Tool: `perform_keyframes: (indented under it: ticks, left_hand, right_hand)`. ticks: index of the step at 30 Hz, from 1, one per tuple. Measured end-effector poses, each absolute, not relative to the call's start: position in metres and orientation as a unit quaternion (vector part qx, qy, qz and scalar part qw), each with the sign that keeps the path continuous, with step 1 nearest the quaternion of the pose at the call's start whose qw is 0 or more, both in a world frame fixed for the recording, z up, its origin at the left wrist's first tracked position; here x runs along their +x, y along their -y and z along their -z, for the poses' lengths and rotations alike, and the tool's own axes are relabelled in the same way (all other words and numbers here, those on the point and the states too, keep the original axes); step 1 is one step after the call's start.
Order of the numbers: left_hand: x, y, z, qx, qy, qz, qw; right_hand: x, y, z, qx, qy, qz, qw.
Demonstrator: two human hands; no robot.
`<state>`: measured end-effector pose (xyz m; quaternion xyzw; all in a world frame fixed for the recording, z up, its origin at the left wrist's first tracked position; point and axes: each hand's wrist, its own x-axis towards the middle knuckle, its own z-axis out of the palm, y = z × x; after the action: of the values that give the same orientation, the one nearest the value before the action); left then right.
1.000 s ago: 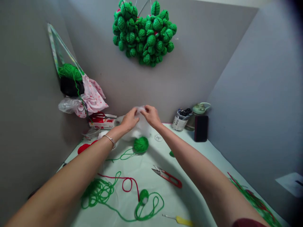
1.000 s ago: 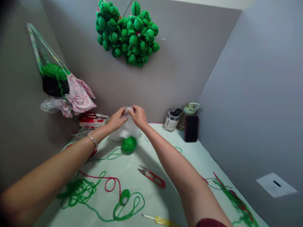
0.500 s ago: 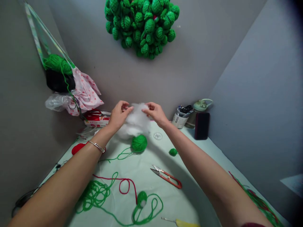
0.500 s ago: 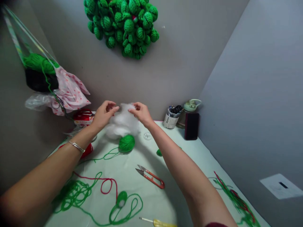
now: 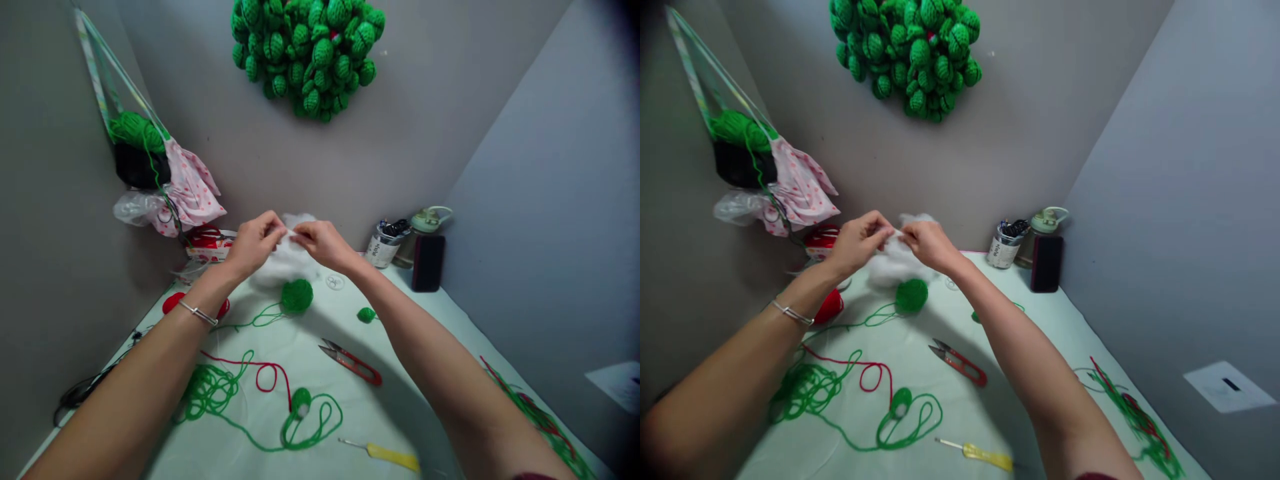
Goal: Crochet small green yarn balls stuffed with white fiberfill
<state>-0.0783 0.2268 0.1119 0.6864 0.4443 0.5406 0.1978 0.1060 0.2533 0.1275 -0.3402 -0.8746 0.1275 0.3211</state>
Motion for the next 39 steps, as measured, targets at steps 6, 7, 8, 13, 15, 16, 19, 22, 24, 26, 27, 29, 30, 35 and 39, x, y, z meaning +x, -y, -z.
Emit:
perform_keyframes:
  ticks: [6, 7, 8, 13, 15, 16, 19, 22, 24, 26, 27, 29, 30, 35, 39]
  left_hand:
    - [-0.128, -0.215, -0.115, 0.549, -0.454, -0.670, 0.209]
    - [-0.134, -0.211, -0.112, 0.526, -0.452, -0.687, 0.216]
    - [-0.139, -0.206, -0.108, 0.508, -0.452, -0.697, 0.227]
    - [-0.131, -0.180, -0.087, 0.451, -0.445, -0.706, 0.315]
    - [-0.122, -0.169, -0.080, 0.438, -0.438, -0.699, 0.358]
    - [-0.119, -0.163, -0.078, 0.432, -0.435, -0.693, 0.379]
    - [-0.115, -0.144, -0.071, 0.421, -0.433, -0.668, 0.434]
    - [-0.114, -0.127, -0.067, 0.423, -0.425, -0.640, 0.480]
    - [-0.109, -0.117, -0.065, 0.421, -0.416, -0.633, 0.499]
    - [-0.097, -0.108, -0.062, 0.409, -0.407, -0.638, 0.511]
    - [-0.089, -0.103, -0.061, 0.400, -0.402, -0.640, 0.519]
    - [-0.070, -0.091, -0.057, 0.385, -0.392, -0.631, 0.548]
    - [-0.060, -0.084, -0.054, 0.381, -0.386, -0.618, 0.570]
    - [-0.020, -0.043, -0.041, 0.383, -0.340, -0.555, 0.655]
    - [-0.008, -0.014, -0.034, 0.412, -0.315, -0.530, 0.670]
  right_hand:
    - [0.140, -0.253, -0.162, -0.408, 0.750, 0.090, 0.512]
    - [0.147, -0.254, -0.168, -0.410, 0.710, 0.106, 0.563]
    - [0.152, -0.256, -0.173, -0.409, 0.669, 0.118, 0.609]
    - [0.138, -0.270, -0.170, -0.439, 0.723, 0.089, 0.526]
    - [0.127, -0.268, -0.158, -0.449, 0.758, 0.059, 0.469]
    - [0.124, -0.264, -0.151, -0.462, 0.778, 0.055, 0.422]
    - [0.126, -0.238, -0.136, -0.497, 0.785, 0.016, 0.369]
    - [0.135, -0.200, -0.122, -0.449, 0.806, -0.133, 0.363]
    - [0.137, -0.174, -0.110, -0.393, 0.800, -0.289, 0.349]
    - [0.136, -0.150, -0.097, -0.349, 0.765, -0.412, 0.351]
    - [0.134, -0.139, -0.091, -0.339, 0.747, -0.443, 0.361]
    - [0.130, -0.118, -0.079, -0.335, 0.741, -0.424, 0.399]
    - [0.128, -0.108, -0.073, -0.339, 0.751, -0.367, 0.432]
    - [0.127, -0.067, -0.045, -0.299, 0.853, -0.090, 0.419]
    - [0.139, -0.047, -0.021, -0.302, 0.873, -0.067, 0.378]
